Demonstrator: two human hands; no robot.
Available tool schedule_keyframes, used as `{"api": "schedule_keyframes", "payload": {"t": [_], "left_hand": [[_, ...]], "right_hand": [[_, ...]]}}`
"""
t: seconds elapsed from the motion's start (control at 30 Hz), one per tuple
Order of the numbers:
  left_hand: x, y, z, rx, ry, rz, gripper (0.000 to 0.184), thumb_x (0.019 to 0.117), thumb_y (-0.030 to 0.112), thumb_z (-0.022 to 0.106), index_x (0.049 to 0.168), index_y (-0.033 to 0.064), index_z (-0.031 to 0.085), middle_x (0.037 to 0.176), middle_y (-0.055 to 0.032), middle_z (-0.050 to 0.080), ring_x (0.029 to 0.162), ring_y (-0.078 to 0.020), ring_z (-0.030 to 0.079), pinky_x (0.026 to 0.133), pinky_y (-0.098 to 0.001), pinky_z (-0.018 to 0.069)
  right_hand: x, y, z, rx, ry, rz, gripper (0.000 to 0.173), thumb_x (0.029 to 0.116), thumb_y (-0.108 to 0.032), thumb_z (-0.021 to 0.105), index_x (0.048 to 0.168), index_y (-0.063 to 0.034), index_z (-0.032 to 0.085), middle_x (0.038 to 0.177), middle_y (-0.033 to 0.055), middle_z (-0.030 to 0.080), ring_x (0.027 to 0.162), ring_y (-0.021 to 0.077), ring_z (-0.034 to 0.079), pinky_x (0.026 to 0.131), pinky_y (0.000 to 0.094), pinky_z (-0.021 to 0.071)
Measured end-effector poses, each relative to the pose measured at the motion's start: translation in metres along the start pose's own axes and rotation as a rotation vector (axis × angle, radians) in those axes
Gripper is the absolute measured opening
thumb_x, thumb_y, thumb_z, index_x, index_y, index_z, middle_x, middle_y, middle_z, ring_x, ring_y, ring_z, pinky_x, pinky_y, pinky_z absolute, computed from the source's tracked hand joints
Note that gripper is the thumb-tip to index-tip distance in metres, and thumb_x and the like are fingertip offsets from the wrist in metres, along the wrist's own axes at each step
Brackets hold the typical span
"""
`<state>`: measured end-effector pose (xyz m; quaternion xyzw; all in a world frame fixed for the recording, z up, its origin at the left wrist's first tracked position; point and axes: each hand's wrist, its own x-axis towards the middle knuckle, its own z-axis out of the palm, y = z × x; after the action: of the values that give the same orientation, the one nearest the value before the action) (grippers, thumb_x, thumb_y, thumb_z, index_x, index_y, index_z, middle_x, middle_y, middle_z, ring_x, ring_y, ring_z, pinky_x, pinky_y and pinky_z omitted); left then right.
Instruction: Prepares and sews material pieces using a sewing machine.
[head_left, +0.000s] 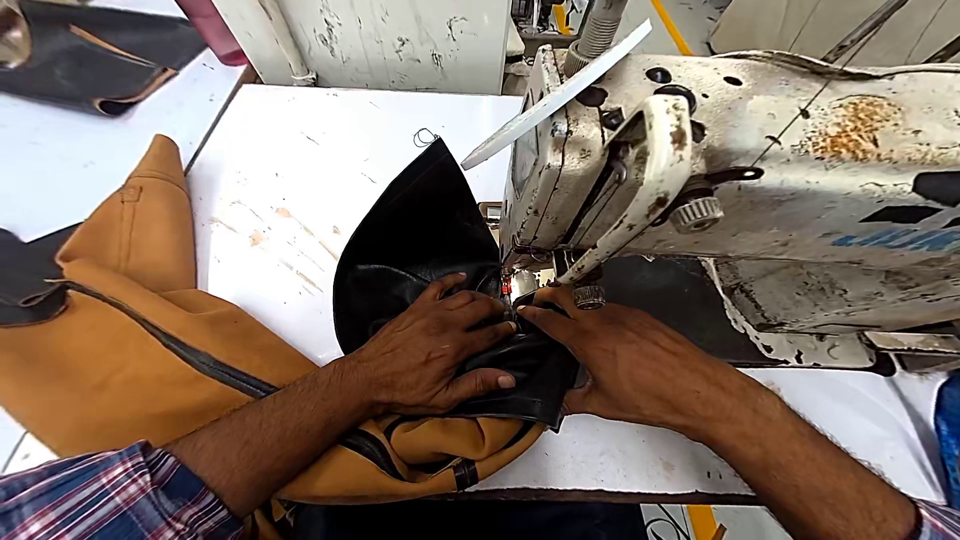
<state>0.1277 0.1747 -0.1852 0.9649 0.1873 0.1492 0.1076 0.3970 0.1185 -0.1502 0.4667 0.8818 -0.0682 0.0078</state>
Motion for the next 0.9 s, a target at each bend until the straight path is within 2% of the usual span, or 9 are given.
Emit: {"api": "schedule_keyframes", "payload": {"t": [0.1, 0.3, 0.57, 0.77, 0.87, 0.9], "left_hand": [[0.001, -0.004, -0.001, -0.002, 0.0, 0.011, 0.065, 0.1038, 0.063, 0.033, 0.136, 0.0189, 0.068, 0.136, -0.0035, 0.064, 0.135, -0.0191, 0.054, 0.122, -0.0551, 0.0286], [0.004, -0.013, -0.002, 0.003, 0.009, 0.038, 0.064, 0.1041, 0.062, 0.033, 0.135, 0.0188, 0.068, 0.134, -0.0037, 0.065, 0.133, -0.0194, 0.055, 0.122, -0.0563, 0.0285], [0.008, -0.024, -0.004, -0.001, 0.01, 0.054, 0.062, 0.1041, 0.061, 0.035, 0.135, 0.0183, 0.068, 0.134, -0.0036, 0.065, 0.133, -0.0191, 0.055, 0.122, -0.0565, 0.0279], [0.011, -0.028, -0.005, 0.012, 0.011, 0.043, 0.062, 0.104, 0.061, 0.035, 0.135, 0.0193, 0.068, 0.133, -0.003, 0.066, 0.131, -0.0182, 0.056, 0.12, -0.0555, 0.0296], [0.012, -0.031, -0.007, 0.014, 0.006, 0.039, 0.062, 0.1039, 0.062, 0.035, 0.135, 0.02, 0.068, 0.131, -0.003, 0.065, 0.131, -0.0185, 0.056, 0.12, -0.0561, 0.0299], [0.013, -0.032, -0.007, 0.015, 0.008, 0.043, 0.062, 0.1039, 0.061, 0.035, 0.135, 0.02, 0.069, 0.131, -0.0029, 0.065, 0.131, -0.0186, 0.056, 0.12, -0.056, 0.0303]], "right_hand": [[0.001, 0.0, 0.001, -0.006, 0.013, 0.011, 0.104, 0.0696, -0.088, 0.059, 0.149, -0.0211, 0.055, 0.138, 0.009, 0.059, 0.106, 0.02, 0.065, 0.078, 0.0363, 0.0558], [0.004, 0.0, 0.001, -0.012, 0.018, 0.031, 0.101, 0.0708, -0.085, 0.061, 0.151, -0.0232, 0.053, 0.138, 0.0086, 0.059, 0.111, 0.0215, 0.065, 0.081, 0.0385, 0.0565], [0.009, 0.002, 0.002, 0.004, 0.093, 0.025, 0.098, 0.0699, -0.081, 0.065, 0.148, -0.0213, 0.056, 0.133, 0.007, 0.062, 0.104, 0.0189, 0.067, 0.075, 0.0361, 0.0566], [0.012, 0.006, 0.004, 0.02, 0.131, 0.021, 0.095, 0.0702, -0.079, 0.066, 0.144, -0.0197, 0.059, 0.124, 0.0063, 0.066, 0.103, 0.0191, 0.067, 0.076, 0.0368, 0.0567], [0.014, 0.01, 0.007, 0.037, 0.128, 0.014, 0.094, 0.0728, -0.08, 0.064, 0.146, -0.0208, 0.057, 0.135, 0.006, 0.064, 0.112, 0.0186, 0.066, 0.083, 0.037, 0.0569], [0.015, 0.011, 0.007, 0.039, 0.128, 0.015, 0.094, 0.0726, -0.08, 0.064, 0.146, -0.0207, 0.057, 0.134, 0.0065, 0.064, 0.111, 0.0187, 0.066, 0.082, 0.0372, 0.057]]}}
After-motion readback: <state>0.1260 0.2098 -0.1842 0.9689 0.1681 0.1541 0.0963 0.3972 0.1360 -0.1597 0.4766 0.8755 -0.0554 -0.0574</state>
